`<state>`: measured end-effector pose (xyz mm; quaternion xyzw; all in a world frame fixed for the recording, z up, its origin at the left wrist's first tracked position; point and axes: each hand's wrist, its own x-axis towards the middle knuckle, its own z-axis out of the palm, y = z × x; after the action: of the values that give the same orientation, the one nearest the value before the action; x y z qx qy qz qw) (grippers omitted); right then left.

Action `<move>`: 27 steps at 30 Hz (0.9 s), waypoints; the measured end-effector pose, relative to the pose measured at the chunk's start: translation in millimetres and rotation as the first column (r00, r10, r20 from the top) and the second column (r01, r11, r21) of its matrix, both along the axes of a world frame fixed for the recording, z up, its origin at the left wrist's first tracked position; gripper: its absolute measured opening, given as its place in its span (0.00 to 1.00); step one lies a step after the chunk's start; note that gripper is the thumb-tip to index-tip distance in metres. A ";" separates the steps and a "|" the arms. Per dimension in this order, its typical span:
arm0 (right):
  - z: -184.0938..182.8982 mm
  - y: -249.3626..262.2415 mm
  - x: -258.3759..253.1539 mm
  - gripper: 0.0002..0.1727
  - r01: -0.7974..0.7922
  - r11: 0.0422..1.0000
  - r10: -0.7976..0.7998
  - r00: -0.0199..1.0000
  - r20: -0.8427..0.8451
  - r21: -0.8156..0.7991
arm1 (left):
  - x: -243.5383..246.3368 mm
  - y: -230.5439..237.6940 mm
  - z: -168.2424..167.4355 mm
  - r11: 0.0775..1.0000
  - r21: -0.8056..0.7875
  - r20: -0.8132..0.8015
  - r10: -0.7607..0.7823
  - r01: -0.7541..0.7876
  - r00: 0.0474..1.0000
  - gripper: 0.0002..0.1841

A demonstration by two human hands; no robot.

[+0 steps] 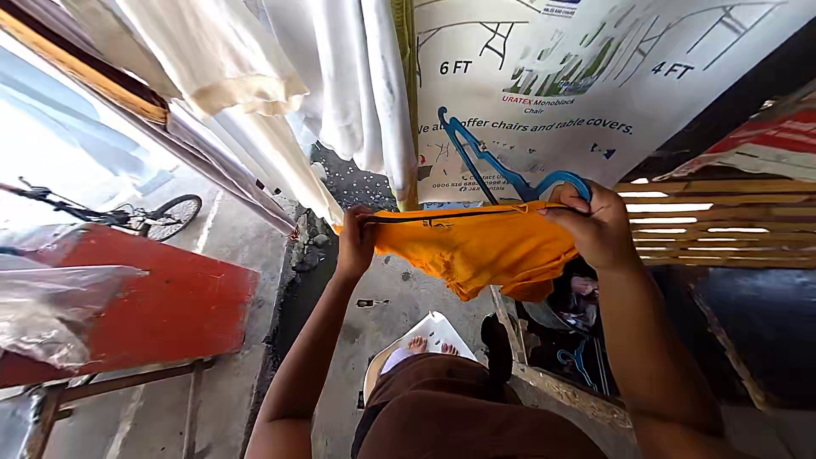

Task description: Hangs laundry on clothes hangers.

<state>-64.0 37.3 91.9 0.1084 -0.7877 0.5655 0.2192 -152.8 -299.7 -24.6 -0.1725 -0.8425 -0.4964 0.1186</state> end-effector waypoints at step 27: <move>-33.2 -32.7 -4.9 0.27 -0.745 0.649 0.667 0.655 0.356 0.154 | 99.2 45.4 22.0 0.857 0.013 0.015 -0.516 0.516 0.856 0.12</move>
<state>-68.9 4.6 58.7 0.3623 -0.7763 0.4943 -0.1475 -53.6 -254.3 -2.6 -0.3869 -0.7644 -0.5151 -0.0254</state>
